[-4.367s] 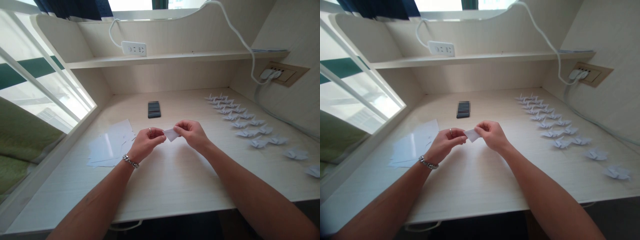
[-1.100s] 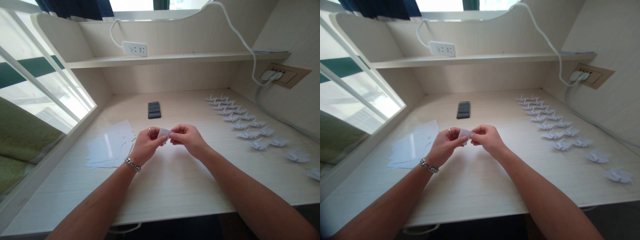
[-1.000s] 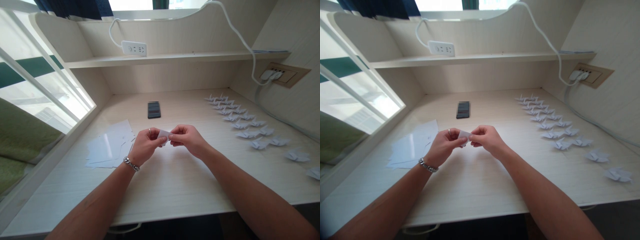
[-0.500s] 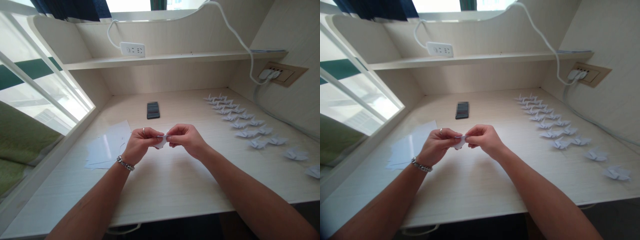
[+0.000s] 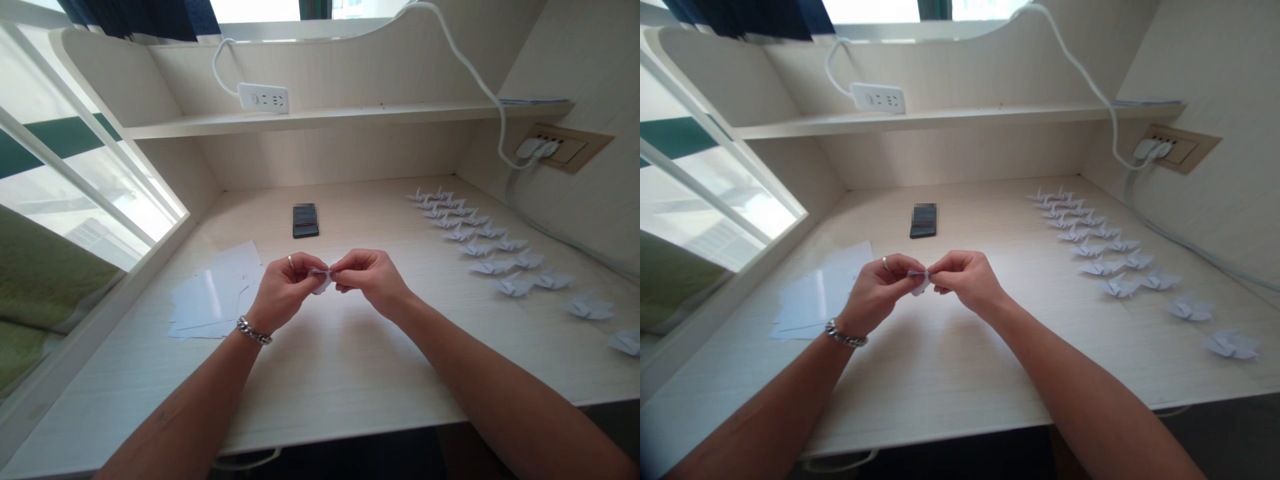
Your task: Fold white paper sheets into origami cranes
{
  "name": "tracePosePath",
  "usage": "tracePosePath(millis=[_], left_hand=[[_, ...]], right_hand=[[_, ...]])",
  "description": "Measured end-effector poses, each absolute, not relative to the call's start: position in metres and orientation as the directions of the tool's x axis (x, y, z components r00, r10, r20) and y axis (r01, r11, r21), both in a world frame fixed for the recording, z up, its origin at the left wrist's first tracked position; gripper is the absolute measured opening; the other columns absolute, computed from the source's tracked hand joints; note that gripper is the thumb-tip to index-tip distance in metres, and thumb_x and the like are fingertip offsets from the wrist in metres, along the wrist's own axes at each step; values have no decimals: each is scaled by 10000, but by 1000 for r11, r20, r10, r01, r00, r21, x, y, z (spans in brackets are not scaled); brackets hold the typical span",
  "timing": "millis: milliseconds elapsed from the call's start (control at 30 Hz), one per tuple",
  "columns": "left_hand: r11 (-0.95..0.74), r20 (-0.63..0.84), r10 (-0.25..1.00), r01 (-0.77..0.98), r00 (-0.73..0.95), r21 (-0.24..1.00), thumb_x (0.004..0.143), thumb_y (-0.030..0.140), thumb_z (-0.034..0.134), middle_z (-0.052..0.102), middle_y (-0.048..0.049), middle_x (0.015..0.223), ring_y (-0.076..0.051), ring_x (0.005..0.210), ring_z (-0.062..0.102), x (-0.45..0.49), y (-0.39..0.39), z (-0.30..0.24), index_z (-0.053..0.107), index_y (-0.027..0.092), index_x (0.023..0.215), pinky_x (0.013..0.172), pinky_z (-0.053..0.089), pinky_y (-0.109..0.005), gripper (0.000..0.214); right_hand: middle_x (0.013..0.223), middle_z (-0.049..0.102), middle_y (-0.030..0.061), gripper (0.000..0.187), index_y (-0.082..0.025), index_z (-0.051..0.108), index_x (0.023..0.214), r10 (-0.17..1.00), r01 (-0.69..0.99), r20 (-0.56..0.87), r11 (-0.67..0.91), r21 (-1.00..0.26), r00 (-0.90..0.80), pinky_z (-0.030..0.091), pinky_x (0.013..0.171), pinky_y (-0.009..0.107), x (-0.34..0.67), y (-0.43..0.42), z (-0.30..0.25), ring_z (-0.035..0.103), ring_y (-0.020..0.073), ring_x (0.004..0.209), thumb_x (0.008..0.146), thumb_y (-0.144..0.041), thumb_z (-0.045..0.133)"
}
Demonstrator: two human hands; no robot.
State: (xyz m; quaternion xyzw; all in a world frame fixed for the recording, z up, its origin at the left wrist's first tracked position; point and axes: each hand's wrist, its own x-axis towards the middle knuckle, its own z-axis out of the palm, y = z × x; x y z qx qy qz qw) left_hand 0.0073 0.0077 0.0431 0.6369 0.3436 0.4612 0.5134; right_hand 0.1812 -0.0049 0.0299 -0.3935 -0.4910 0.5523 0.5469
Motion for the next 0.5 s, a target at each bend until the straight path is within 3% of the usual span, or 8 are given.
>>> tracePosePath(millis=[500], left_hand=[[-216, 228, 916, -71, 330, 974, 676, 242, 804, 693, -33, 646, -119, 603, 615, 5, 8, 44, 735, 160, 692, 577, 510, -238, 108]], right_hand=[[616, 695, 26, 137, -154, 747, 761, 984, -242, 84, 45, -969, -155, 556, 606, 285, 184, -7, 31, 662, 144, 590, 638, -203, 779]])
